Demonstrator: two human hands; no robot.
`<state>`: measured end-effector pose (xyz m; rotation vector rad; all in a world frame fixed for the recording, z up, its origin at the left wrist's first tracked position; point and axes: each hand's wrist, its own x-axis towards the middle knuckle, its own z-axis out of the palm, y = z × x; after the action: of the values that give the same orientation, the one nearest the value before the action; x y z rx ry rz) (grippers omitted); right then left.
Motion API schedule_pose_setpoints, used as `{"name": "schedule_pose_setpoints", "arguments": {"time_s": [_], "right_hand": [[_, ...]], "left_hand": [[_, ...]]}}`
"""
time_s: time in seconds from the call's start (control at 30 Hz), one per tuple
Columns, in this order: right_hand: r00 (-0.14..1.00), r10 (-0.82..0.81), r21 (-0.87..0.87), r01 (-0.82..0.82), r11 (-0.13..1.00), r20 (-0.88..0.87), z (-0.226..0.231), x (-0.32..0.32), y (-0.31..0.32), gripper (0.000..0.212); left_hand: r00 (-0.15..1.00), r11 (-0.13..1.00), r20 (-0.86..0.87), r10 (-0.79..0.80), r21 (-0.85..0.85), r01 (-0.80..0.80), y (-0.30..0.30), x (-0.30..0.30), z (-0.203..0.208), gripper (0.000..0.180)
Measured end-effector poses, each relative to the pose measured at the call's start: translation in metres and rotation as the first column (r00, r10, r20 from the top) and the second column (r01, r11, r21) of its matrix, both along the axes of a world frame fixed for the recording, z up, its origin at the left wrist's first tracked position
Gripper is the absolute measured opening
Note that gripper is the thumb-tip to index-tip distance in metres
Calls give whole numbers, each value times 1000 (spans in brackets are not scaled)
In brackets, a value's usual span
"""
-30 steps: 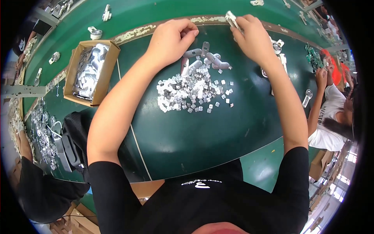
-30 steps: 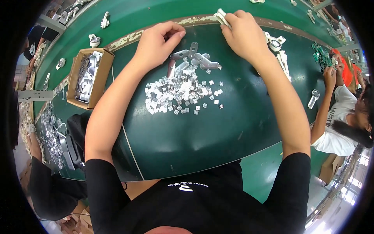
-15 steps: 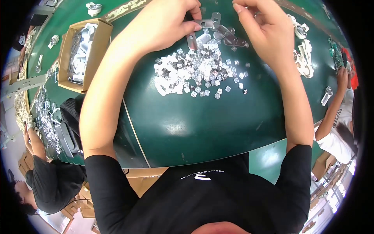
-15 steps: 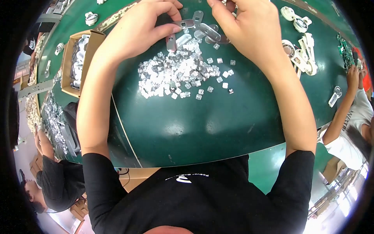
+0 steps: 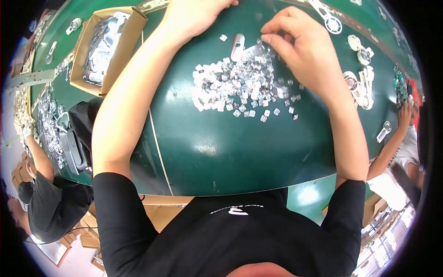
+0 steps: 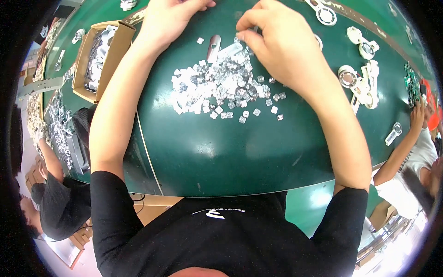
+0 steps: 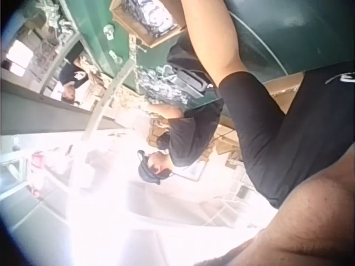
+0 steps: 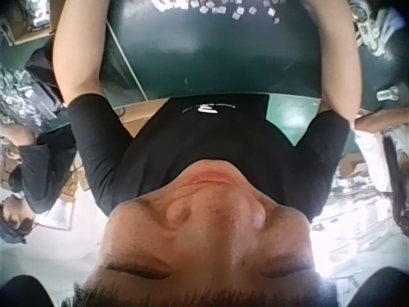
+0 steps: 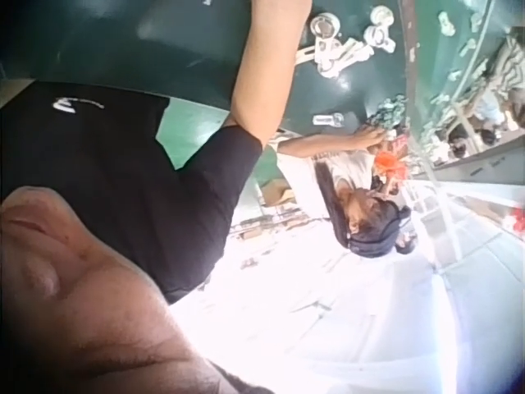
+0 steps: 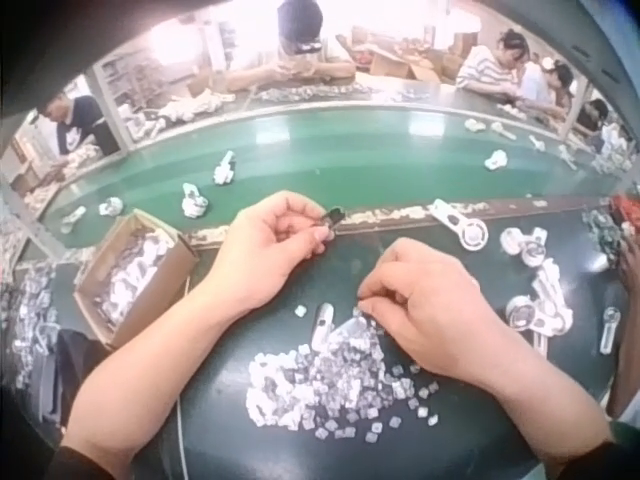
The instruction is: The person assembles small metal components and plastic fittings into component housings by hand on a production line.
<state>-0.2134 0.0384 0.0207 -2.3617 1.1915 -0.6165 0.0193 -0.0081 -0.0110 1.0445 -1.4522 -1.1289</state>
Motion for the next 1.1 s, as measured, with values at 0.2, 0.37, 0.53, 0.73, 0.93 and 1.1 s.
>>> {"name": "schedule_pose_setpoints", "arguments": {"time_s": [0.2, 0.37, 0.53, 0.73, 0.93, 1.1], "right_hand": [[991, 95, -136, -108, 985, -98, -6, 10, -6, 8], [994, 64, -42, -68, 997, -90, -4, 14, -6, 8], [970, -104, 78, 89, 993, 220, -4, 24, -15, 14], [858, -231, 41, 239, 970, 459, -18, 51, -57, 18], [791, -226, 18, 263, 965, 568, -41, 79, -72, 15], [673, -276, 282, 104, 954, 687, -25, 79, -62, 20]], "left_hand": [[999, 999, 32, 10, 36, -11, 3, 2, 5, 10], [999, 995, 31, 21, 96, -23, 3, 3, 8, 8], [1000, 998, -5, -7, 67, 8, 2, 5, 7, 8], [997, 997, 12, -77, -29, 78, -2, 7, -5, 23], [996, 999, -85, -25, 44, 29, 0, 8, -8, 13], [985, 990, -160, -66, 110, 84, 1, 13, -3, 8]]}}
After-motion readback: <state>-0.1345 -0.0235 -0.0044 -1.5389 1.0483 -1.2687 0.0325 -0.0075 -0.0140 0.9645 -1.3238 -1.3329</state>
